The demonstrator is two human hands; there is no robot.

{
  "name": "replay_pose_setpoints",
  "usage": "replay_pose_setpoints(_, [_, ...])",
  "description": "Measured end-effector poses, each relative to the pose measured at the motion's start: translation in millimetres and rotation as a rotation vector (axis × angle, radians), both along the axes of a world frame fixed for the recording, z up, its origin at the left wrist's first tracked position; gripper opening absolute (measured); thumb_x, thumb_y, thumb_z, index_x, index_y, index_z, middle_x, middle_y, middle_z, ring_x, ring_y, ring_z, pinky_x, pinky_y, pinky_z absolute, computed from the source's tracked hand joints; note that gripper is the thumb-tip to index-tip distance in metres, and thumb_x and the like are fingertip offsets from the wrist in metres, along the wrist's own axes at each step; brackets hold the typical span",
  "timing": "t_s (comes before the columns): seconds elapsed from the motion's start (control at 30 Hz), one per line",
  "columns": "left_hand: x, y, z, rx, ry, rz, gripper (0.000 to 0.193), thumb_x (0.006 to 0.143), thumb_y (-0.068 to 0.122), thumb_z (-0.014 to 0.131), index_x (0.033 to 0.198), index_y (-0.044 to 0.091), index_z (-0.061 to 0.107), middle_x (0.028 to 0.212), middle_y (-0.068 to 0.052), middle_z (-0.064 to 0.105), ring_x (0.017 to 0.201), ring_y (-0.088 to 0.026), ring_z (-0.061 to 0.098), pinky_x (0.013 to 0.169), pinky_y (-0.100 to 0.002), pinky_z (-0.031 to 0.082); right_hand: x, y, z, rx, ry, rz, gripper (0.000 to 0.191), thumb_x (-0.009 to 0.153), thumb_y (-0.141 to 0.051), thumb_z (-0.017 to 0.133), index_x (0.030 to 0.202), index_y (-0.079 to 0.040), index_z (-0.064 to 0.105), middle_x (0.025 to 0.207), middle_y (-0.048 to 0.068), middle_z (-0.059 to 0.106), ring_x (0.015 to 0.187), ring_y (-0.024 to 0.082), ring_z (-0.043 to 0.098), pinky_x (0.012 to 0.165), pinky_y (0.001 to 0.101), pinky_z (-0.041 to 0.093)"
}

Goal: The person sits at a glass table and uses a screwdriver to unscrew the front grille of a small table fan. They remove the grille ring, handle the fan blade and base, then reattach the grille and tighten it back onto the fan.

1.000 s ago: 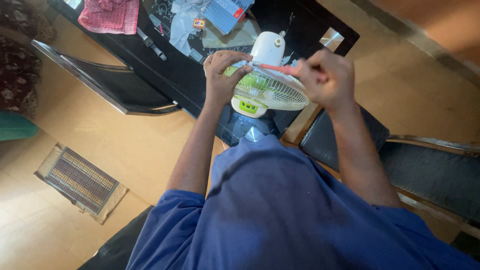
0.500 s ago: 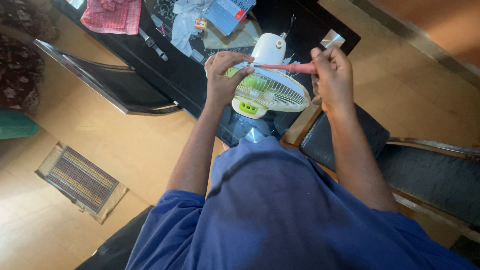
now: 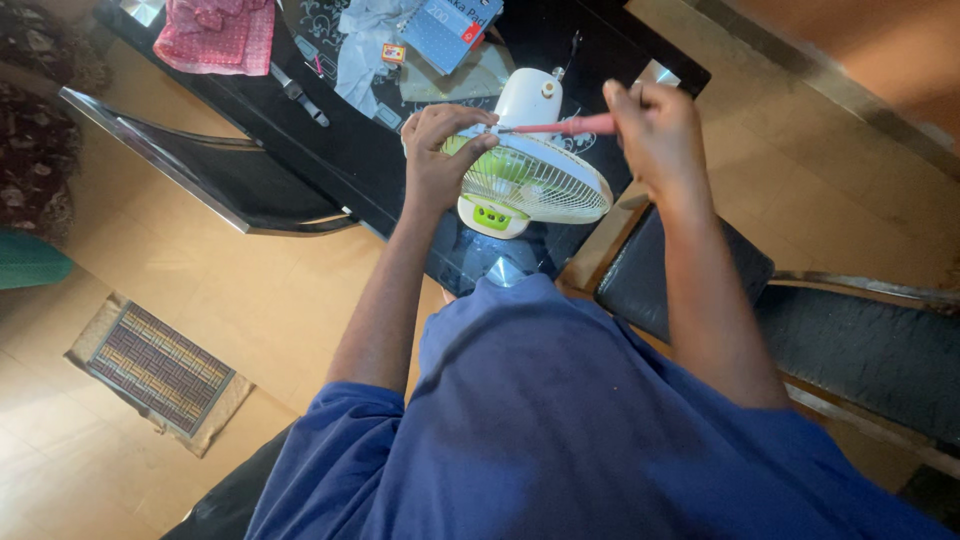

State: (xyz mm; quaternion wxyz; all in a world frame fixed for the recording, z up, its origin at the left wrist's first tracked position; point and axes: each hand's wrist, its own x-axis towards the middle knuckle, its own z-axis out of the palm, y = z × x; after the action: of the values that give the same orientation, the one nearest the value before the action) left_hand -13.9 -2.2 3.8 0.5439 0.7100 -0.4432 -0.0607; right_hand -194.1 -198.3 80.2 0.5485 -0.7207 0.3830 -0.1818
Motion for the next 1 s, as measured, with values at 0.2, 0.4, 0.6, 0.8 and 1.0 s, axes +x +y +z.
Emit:
replay_pose_setpoints(0.2, [0.2,0.2,-2.1,-0.006,-0.012,0.013,0.021,0.088,0.032,0.083,0.103,0.017,0.079,0.109,0.007,0.077,0.117,-0.015,0.062,0.115,-0.042,0.026,9.6,-13.5,-3.1,-0.216,-0.167,0.116,0.036,0.107,-0.021,0.073,0.079,-0.005,0.056,0.069,-0.002,0.057,0.062,0.005,0.048,0.056,0.0235,0.038])
replay_pose_setpoints(0.4, [-0.4,2.1,-0.9,-0.013,-0.015,0.018,0.019,0.089,0.029,0.082,0.103,0.018,0.079,0.111,0.007,0.077,0.117,-0.015,0.063,0.113,-0.041,0.028,-23.4,6.9,-0.4,-0.609,-0.270,0.379,0.026,0.103,-0.017,0.079,0.095,0.000,0.062,0.084,0.004,0.059,0.072,0.010,0.055,0.062,0.0264,0.042])
replay_pose_setpoints(0.6, [-2.3,-2.2,3.2,-0.014,-0.025,0.023,0.019,0.088,0.030,0.082,0.102,0.017,0.080,0.109,0.006,0.077,0.114,-0.015,0.063,0.113,-0.041,0.029,-14.5,19.4,4.8,-0.075,-0.210,0.035,0.028,0.110,-0.026,0.065,0.090,-0.007,0.058,0.068,-0.002,0.052,0.053,0.005,0.046,0.047,0.0227,0.034])
replay_pose_setpoints(0.8, [-4.4,1.0,3.5,-0.006,-0.026,0.023,0.019,0.089,0.030,0.082,0.103,0.017,0.080,0.109,0.006,0.076,0.116,-0.015,0.062,0.114,-0.042,0.027,-7.3,11.9,8.7,0.266,-0.142,-0.049,0.029,0.107,-0.030,0.059,0.085,-0.011,0.057,0.057,-0.004,0.046,0.041,0.003,0.039,0.035,0.0231,0.030])
replay_pose_setpoints(1.0, [-1.3,1.7,2.5,-0.022,-0.002,0.016,0.020,0.088,0.031,0.082,0.101,0.017,0.080,0.108,0.007,0.077,0.115,-0.015,0.063,0.114,-0.042,0.028,-24.4,-3.4,8.2,-0.297,-0.085,0.438,0.019,0.104,-0.021,0.072,0.102,-0.004,0.062,0.077,-0.001,0.052,0.068,0.007,0.045,0.060,0.0247,0.037])
